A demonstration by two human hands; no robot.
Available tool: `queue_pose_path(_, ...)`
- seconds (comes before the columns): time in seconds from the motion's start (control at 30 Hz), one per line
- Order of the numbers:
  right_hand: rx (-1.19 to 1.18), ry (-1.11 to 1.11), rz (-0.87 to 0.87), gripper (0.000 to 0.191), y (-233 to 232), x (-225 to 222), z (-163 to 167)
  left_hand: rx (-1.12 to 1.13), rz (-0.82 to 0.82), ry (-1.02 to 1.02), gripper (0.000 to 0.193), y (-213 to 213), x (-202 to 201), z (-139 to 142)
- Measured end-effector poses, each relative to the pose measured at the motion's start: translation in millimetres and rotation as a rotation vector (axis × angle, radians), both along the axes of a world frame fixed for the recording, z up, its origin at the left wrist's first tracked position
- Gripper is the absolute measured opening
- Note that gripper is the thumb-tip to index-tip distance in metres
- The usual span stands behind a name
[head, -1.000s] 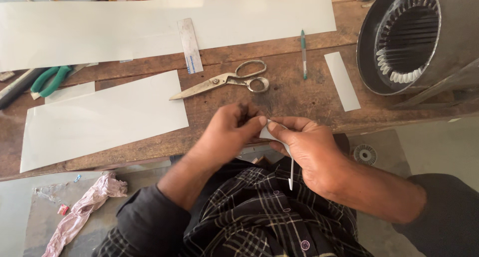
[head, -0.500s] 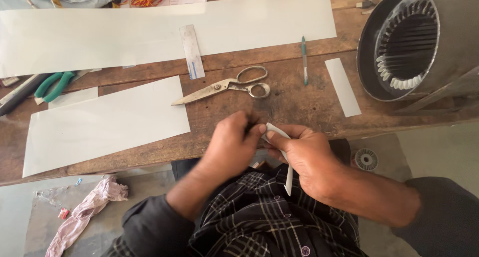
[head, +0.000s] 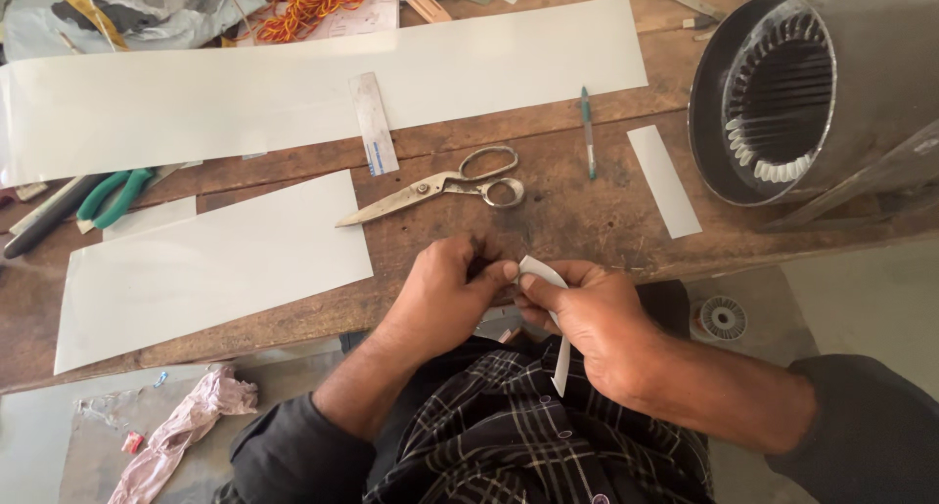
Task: The person cuts white rectangular sheets into strips using scissors, folds them, and inserts them into the slots of a cylindrical motor stator. The person repeats this process for multiple strips and marks a larger sheet with a ruler and pen.
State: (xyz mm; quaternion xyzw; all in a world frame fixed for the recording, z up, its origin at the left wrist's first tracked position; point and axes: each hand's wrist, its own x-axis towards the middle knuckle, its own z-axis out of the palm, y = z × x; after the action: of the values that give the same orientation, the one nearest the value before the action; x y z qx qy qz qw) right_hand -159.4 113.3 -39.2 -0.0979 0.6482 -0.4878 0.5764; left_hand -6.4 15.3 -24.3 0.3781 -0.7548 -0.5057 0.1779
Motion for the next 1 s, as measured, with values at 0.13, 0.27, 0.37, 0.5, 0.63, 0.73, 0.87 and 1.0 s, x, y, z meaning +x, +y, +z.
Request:
queue_pose_path(0.13,-0.027,-0.011,-0.016,0.016,-2.3,3.5,-2.0,-0.387,0.059,0.060,0.017,14.4,-8.6,-12.6)
queue_pose_path(0.27,-0.018,-0.026,-0.015,0.015,-1.8,2.2,-0.3,-0.397,0.060,0.094,0.016,15.5,-10.5,-14.5)
queue_pose_path(0.37,-0.008,-0.019,-0.021,0.013,0.2,-0.3,0.3,-0.079,0.006,0.051,0.016,3.6,-3.3,-11.3)
queue_pose_path(0.5,-0.043,-0.023,-0.012,0.014,0.0,0.6,-1.0,-0.121,0.038,-0.035,0.018,5.3,-4.0,-16.2)
queue_pose_path(0.63,-0.019,-0.022,-0.020,0.015,-1.6,1.0,-0.8,-0.355,0.094,-0.039,0.021,14.5,-9.9,-21.4)
queue_pose_path(0.73,-0.010,-0.029,-0.025,0.017,-1.1,-1.9,0.5,-0.071,0.051,0.026,0.021,7.3,-6.2,-16.8)
queue_pose_path(0.87,0.005,-0.022,-0.041,0.017,-0.7,-3.7,0.1,0.167,-0.002,0.068,0.016,-3.8,1.5,-9.9)
queue_pose_path(1.0,-0.013,0.003,-0.021,0.018,-1.2,-1.4,-1.7,-0.173,0.032,-0.054,0.021,6.7,-1.6,-18.6)
